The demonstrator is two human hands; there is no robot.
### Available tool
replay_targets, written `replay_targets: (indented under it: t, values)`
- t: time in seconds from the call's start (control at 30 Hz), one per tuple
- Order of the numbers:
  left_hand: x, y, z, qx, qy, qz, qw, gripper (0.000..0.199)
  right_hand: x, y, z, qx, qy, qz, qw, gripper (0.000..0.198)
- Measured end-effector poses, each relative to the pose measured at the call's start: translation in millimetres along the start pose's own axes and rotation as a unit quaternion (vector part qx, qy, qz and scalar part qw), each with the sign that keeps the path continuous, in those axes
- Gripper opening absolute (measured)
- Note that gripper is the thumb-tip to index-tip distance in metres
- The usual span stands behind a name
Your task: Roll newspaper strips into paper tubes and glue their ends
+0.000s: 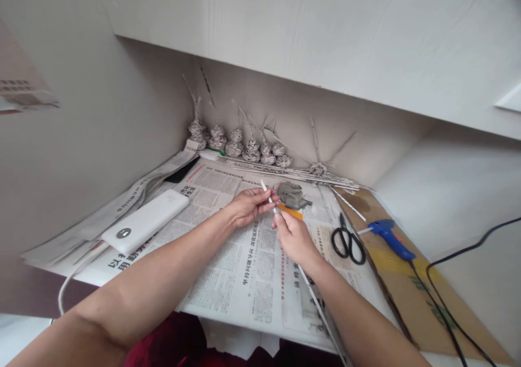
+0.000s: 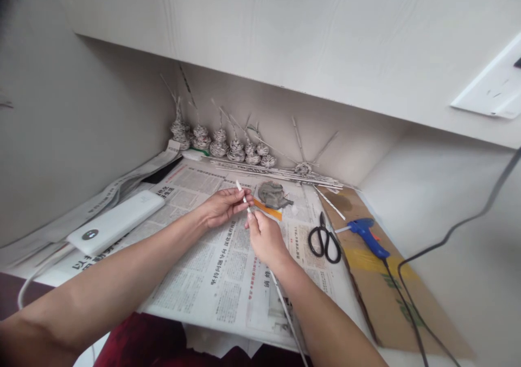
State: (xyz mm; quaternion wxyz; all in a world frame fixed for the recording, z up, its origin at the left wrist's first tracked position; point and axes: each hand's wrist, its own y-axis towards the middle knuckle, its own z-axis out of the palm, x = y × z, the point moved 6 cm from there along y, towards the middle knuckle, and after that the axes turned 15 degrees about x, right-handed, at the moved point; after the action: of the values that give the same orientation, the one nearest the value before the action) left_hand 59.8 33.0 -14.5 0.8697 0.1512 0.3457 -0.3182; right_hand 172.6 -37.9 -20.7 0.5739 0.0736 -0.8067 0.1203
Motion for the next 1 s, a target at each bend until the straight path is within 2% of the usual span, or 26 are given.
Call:
replay_targets:
  t: [0.07,0.1,0.17,0.23,0.27,0.3,0.4,0.47,0.5,0.57,0.63,0.77,0.83,0.9,1.0]
  values:
    - [0,-1,1,0.006,-0.007,-0.005,1.0,0.013,2,-1,7,0.052,0.105,0.011,0.993,0.037]
    - [-1,-1,1,0.011,-0.014,-0.008,1.0,0.013,4,-1,12,0.089,0.176,0.013,0.98,0.036]
    - [-1,-1,2,0.025,-0.027,-0.011,0.999,0.015,13,-4,23,0.165,0.303,0.01,0.939,0.034]
    - [-1,0,3,0.038,-0.035,-0.009,0.999,0.015,20,-6,30,0.208,0.361,0.007,0.909,0.034]
    - [-2,1,2,0.039,-0.034,-0.007,0.999,0.015,19,-6,30,0.21,0.357,0.013,0.91,0.034]
    - [-2,1,0,0.036,-0.031,-0.005,0.999,0.015,17,-6,29,0.197,0.33,0.021,0.923,0.035]
    - [-3,2,-7,0.002,-0.01,-0.001,1.0,0.013,5,-3,17,0.097,0.152,0.026,0.983,0.038]
    - [-4,3,-10,-0.015,0.002,-0.003,1.0,0.012,1,-2,12,0.046,0.058,0.014,0.997,0.039]
    - [-4,3,-10,-0.017,0.003,-0.003,1.0,0.011,0,-1,12,0.04,0.049,0.012,0.998,0.04]
    - [-5,3,-9,-0.014,0.0,0.0,1.0,0.011,-2,-1,15,0.061,0.102,0.021,0.993,0.041]
    - [-5,3,-8,-0.011,-0.01,0.003,1.0,0.013,2,-1,21,0.103,0.217,0.023,0.971,0.038]
    - [-4,3,-6,-0.002,-0.032,0.003,0.999,0.014,16,-5,33,0.201,0.438,0.003,0.876,0.031]
    - [-4,3,-6,0.005,-0.033,0.004,0.999,0.014,17,-5,35,0.219,0.476,0.009,0.852,0.03]
    - [-5,3,-6,0.007,-0.027,0.007,1.0,0.014,12,-5,34,0.205,0.468,0.027,0.859,0.031]
    - [-6,3,-5,0.012,-0.01,0.007,1.0,0.014,2,-2,27,0.143,0.391,0.056,0.908,0.036]
